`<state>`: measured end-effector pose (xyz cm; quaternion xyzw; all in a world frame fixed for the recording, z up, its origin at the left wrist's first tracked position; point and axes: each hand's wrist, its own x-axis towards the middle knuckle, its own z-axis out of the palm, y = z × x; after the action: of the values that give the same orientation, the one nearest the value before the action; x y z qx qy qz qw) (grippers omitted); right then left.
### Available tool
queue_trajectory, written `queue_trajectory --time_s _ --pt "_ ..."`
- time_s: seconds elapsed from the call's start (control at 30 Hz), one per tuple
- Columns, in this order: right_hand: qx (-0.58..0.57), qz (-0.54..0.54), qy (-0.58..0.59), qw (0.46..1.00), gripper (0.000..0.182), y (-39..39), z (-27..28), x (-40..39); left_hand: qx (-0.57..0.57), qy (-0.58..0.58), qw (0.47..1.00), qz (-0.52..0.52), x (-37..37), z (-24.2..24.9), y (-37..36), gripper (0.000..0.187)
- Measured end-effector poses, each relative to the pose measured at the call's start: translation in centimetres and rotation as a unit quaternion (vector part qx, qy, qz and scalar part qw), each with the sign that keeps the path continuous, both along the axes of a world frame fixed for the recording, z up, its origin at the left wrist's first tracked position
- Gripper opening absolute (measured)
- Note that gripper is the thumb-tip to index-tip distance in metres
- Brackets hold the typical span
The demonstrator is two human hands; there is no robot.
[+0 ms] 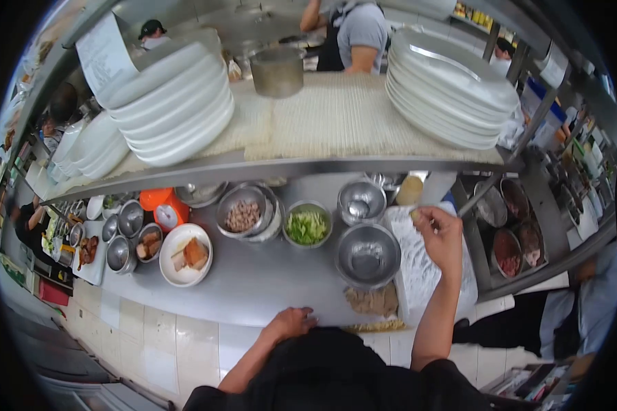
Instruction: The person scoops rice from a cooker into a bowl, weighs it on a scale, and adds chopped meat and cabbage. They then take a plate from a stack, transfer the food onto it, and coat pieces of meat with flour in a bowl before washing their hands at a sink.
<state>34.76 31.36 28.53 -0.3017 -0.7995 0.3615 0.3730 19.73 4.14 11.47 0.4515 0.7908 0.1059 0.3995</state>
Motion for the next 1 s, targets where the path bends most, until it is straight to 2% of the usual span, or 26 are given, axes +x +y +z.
queue_trajectory --time_s 0.1,0.27,0.5,0.57,0.67,0.73,0.8,0.83,0.9,0.93,1.0 --pt "-0.011 -0.019 0.007 1.000 0.013 0.0 -0.1 0.0 0.043 -0.007 0.999 0.011 0.1 -0.1 -0.2 0.042" --pt "-0.015 0.014 -0.013 1.000 0.017 0.1 -1.5 0.3 0.015 -0.035 0.999 0.023 0.5 1.0 -0.2 0.044" --pt "-0.056 0.061 -0.004 0.997 0.019 2.1 -7.0 -1.5 -0.002 0.000 0.999 0.039 0.6 1.2 -0.5 0.042" --pt "-0.087 0.054 -0.039 0.994 0.021 1.9 -7.9 -2.9 -0.006 -0.004 0.999 0.042 0.4 1.2 -0.6 0.043" --pt "-0.051 0.068 -0.089 0.992 0.022 1.0 -8.3 -4.4 -0.005 -0.017 0.999 0.051 -0.1 1.2 -1.1 0.044" --pt "-0.053 0.096 -0.073 0.991 0.022 -1.3 -4.5 -4.9 0.011 -0.020 0.998 0.055 -0.7 0.8 -1.5 0.044" --pt "-0.024 0.217 -0.003 0.976 0.022 -3.1 -0.4 -5.2 0.010 -0.038 0.997 0.071 -1.3 -0.3 -2.0 0.044" --pt "-0.011 0.213 0.005 0.977 0.022 -3.4 1.8 -5.5 0.021 -0.029 0.997 0.066 -1.7 -0.1 -1.8 0.044" --pt "0.167 0.224 0.088 0.956 0.023 -4.0 5.4 -6.1 0.008 -0.047 0.995 0.085 -1.9 0.4 -2.1 0.045" --pt "0.173 0.220 0.091 0.956 0.023 -3.8 6.9 -6.7 0.012 -0.042 0.996 0.081 -2.2 0.4 -2.0 0.045" --pt "0.284 0.154 0.122 0.938 0.024 -2.7 9.5 -8.4 0.026 -0.059 0.995 0.077 -2.6 0.4 -2.0 0.045"
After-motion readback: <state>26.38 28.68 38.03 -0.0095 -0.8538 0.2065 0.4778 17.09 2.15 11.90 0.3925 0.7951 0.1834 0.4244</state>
